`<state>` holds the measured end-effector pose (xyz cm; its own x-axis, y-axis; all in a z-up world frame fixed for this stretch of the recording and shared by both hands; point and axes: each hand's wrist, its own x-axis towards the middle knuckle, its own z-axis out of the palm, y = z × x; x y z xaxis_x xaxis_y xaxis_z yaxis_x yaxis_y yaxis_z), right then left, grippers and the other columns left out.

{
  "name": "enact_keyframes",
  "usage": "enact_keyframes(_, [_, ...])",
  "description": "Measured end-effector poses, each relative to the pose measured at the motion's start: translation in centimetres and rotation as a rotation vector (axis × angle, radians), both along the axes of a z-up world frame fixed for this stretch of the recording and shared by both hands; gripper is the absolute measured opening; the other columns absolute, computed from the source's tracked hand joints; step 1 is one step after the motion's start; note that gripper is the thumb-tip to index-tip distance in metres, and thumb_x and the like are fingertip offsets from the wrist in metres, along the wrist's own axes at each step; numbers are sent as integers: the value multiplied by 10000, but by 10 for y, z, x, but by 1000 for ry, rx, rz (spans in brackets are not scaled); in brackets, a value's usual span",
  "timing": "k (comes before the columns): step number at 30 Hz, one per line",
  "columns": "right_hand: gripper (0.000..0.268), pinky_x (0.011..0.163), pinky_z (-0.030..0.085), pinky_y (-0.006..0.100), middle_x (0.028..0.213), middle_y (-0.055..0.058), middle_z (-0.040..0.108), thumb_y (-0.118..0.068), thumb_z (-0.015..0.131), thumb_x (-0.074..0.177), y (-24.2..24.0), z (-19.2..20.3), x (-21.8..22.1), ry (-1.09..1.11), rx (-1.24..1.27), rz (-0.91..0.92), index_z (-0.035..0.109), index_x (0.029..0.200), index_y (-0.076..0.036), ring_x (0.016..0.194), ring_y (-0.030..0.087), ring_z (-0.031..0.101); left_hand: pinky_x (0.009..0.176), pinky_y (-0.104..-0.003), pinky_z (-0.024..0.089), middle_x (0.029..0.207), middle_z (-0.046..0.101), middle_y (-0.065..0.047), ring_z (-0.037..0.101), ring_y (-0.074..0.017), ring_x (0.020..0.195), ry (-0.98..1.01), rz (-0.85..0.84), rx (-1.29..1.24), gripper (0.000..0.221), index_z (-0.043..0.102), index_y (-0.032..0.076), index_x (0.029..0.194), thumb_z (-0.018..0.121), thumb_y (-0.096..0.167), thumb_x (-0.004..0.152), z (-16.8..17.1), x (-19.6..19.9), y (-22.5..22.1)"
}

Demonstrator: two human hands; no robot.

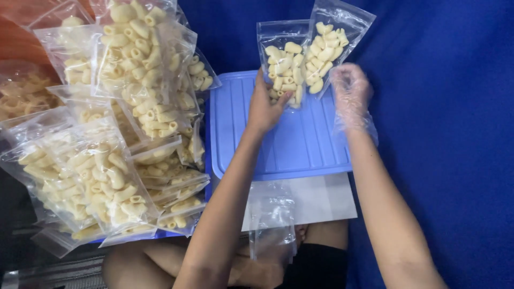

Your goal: Filling small plastic bags with macaroni and organizing the finished bags onto a tray.

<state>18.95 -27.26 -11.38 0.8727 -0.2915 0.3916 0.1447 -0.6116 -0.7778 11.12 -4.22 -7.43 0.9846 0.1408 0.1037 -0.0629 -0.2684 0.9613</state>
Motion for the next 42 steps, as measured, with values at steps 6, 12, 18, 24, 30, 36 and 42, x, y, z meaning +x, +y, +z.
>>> enact_keyframes(6, [130,775,593,436,883,68,754,-340,668,1005,-16,-1,-33,-90,-156,-209,689,979,-215,918,311,743,1043,-531,542,1263,682,-249,659,-431,1219,24,-130,-55,980,142,44,1603,794,244,899,-4,-16,13])
enact_keyframes(12, [232,848,592,439,981,85,752,-425,573,1044,-39,3,-66,147,-52,-231,611,1040,-197,1021,324,722,1049,-560,522,1279,680,-236,645,-431,1232,99,-108,55,945,118,88,1611,744,298,935,9,-41,24])
enact_keyframes(18, [429,885,562,480,1185,106,686,-422,722,1003,-14,39,-113,-170,-365,-4,597,1308,-148,1123,354,666,1098,-569,419,1319,613,-254,592,-435,1268,131,-53,468,963,244,36,1596,712,524,912,9,-51,1])
enact_keyframes(24, [582,972,542,462,1384,115,658,-485,851,831,4,30,-137,-327,-630,269,736,1325,-199,1261,373,619,1164,-588,235,1398,485,-212,456,-415,1342,145,-71,493,1018,218,44,1620,636,649,915,7,-61,-13])
enact_keyframes(30, [402,1053,477,474,1546,29,575,-369,658,1013,-8,-19,-86,-175,-838,256,686,1408,-298,1465,344,428,1208,-581,173,1581,329,-235,383,-417,1443,56,-137,304,1175,191,114,1645,861,514,767,1,-67,-5])
enact_keyframes(36, [384,1077,425,429,1535,30,587,-276,656,1049,3,4,-98,-364,-736,282,666,1432,-310,1461,324,442,1186,-545,271,1628,274,-265,412,-393,1439,-25,-121,481,1030,175,126,1654,813,353,878,-10,-69,-14])
enact_keyframes(42, [206,970,493,387,1320,-21,737,-297,693,1042,1,7,-94,-549,-712,222,783,1221,-249,1261,248,652,1134,-500,332,1611,334,-200,423,-343,1408,-38,-9,663,1002,151,170,1667,733,516,927,-18,-61,-29])
